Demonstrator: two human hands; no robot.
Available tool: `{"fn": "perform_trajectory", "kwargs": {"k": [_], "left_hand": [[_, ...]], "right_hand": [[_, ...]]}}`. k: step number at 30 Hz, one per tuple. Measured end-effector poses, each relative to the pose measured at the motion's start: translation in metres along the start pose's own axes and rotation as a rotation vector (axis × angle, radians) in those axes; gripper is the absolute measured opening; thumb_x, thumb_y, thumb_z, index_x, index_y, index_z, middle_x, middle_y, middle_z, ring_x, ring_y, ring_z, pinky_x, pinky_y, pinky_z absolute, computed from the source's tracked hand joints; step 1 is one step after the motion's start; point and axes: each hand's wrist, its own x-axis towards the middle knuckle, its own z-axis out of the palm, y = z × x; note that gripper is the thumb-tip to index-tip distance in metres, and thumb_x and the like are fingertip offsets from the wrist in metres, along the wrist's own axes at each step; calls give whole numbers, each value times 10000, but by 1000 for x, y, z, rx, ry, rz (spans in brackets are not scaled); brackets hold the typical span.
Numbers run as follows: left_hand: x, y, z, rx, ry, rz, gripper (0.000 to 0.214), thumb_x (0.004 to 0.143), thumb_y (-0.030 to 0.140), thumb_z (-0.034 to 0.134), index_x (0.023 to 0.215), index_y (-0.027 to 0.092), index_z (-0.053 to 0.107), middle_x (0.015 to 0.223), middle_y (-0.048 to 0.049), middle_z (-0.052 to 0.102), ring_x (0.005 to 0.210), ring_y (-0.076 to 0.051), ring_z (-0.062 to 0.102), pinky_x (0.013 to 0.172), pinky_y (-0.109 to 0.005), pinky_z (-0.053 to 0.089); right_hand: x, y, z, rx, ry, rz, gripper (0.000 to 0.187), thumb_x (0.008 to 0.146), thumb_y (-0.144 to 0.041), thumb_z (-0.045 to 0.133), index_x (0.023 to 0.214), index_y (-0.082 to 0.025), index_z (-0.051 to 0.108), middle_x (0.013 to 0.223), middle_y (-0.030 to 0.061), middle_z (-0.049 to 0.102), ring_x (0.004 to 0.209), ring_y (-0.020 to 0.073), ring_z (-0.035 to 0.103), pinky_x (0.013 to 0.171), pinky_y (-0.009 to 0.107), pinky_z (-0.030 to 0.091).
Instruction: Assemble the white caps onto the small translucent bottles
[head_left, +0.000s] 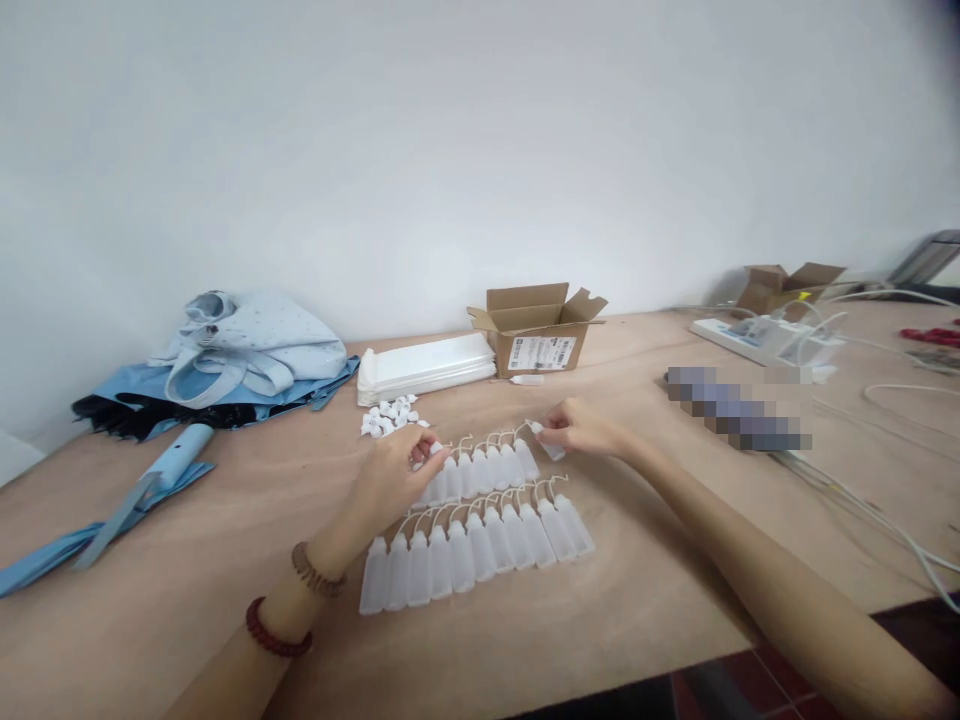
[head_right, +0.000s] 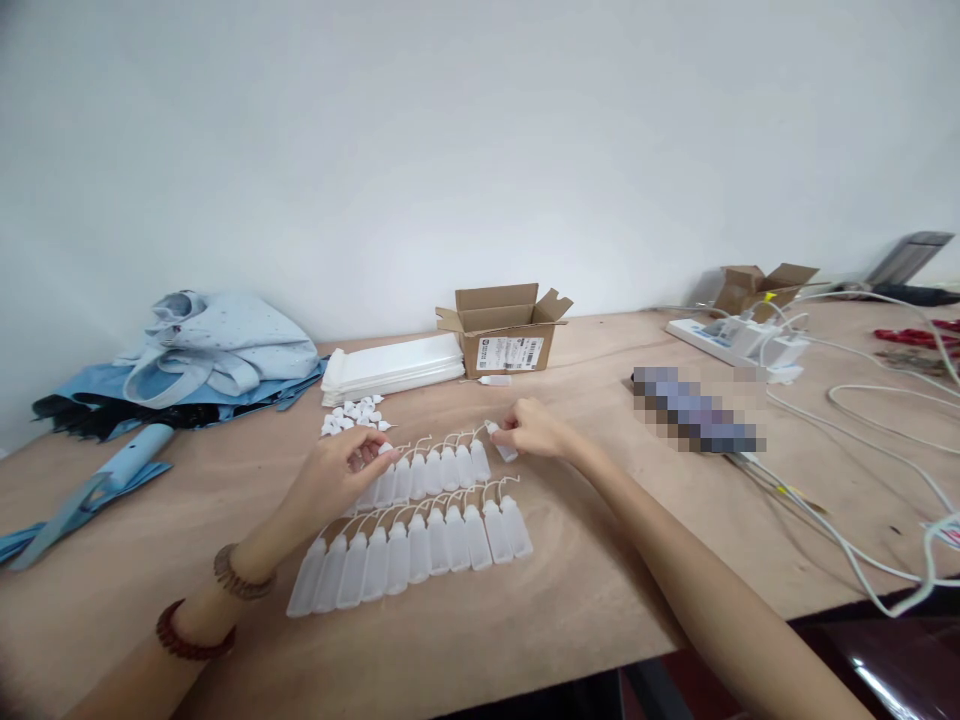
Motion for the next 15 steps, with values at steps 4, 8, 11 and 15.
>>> {"fn": "perform_trajectory", "kwargs": {"k": [4, 8, 11, 15], "left_hand": [[-1, 5, -2, -132, 25, -38, 214, 811, 380, 592, 832, 171, 633, 755, -29, 652, 712, -175, 600, 644, -277, 449], [-3, 14, -3, -352, -46, -116, 257, 794, 424, 617, 836, 172, 648, 790, -33, 667, 724, -169, 602, 637, -261, 459], [-4, 20, -4, -477, -119, -187, 291, 765, 448, 646, 839, 167, 653, 785, -25, 658, 650, -142, 569, 573, -238, 444], [-3, 23, -6, -560, -183, -259, 338, 745, 455, 667, 918, 165, 663, 776, -15, 639, 553, -103, 511, 524, -229, 420]], "right_hand": [[-5, -8, 1, 140, 157, -54, 281, 761, -316, 528, 530, -156, 507, 469, -10, 520, 430, 101, 461, 432, 223, 311], [-14, -28, 15, 298, 260, -135, 218, 768, -321, 571, 643, -144, 599, 563, 12, 595, 493, 122, 545, 461, 217, 391], [-22, -45, 26, 351, 293, -188, 166, 755, -298, 599, 751, -137, 639, 619, 24, 632, 500, 120, 556, 458, 215, 409], [-29, -60, 34, 355, 316, -264, 162, 751, -252, 611, 846, -134, 666, 646, 20, 648, 509, 108, 550, 475, 209, 410]]}}
